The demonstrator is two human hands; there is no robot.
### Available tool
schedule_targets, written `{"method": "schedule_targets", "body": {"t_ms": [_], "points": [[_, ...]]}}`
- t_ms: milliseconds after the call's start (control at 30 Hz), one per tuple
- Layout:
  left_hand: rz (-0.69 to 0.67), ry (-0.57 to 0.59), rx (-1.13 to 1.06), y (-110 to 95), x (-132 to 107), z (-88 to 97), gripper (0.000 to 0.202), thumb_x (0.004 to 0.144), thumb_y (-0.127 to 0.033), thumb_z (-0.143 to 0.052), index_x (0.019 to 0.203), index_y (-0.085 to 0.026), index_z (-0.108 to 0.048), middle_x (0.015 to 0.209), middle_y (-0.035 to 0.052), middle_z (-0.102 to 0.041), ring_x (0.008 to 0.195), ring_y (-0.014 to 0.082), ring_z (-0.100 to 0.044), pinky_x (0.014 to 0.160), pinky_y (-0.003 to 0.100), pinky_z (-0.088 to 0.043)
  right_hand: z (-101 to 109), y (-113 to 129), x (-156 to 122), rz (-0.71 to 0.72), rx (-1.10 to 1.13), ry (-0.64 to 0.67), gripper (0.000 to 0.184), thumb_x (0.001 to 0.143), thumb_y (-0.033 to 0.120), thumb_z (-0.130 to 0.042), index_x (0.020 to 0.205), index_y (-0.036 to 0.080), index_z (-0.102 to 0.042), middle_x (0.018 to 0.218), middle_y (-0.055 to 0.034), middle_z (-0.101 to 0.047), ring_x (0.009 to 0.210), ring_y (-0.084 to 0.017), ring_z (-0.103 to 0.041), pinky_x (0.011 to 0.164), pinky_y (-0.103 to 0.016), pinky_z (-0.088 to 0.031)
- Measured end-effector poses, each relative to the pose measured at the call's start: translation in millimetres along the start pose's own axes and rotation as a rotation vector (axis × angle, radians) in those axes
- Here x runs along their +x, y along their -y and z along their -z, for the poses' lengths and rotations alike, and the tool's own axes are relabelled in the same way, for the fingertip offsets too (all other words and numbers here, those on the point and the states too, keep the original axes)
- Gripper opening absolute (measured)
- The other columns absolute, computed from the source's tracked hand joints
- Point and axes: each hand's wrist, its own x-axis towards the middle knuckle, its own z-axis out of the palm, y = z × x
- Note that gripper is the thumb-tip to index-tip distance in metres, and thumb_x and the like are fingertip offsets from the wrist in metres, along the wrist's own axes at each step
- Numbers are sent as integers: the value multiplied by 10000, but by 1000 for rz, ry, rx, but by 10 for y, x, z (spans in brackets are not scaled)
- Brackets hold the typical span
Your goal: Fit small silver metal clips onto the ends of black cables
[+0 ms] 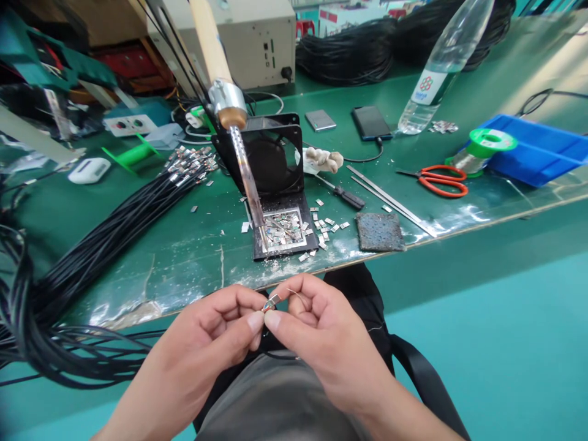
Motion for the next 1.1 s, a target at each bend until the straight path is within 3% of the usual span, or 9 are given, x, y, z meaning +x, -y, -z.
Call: {"method": "schedule_targets", "body": {"t_ms": [633,1100], "points": [[-10,-1,77,21,-15,-14,197,996,-365,-634,920,-191,-688,726,-33,-588,678,133,-465,624,241,-386,-37,-5,3,-37,204,30,301,846,368,-888,840,195,-642,565,121,-393,509,-51,-271,484,-211,-221],[-1,-3,49,23,-10,-17,173,987,-348,-662,941,-188,-708,738,-31,-626,689,131,-501,637,237,-409,-7,-32,18,-17,170,48,261,867,347,-878,900,201,-665,586,121,-394,523,-53,-285,489,-205,-235]]}}
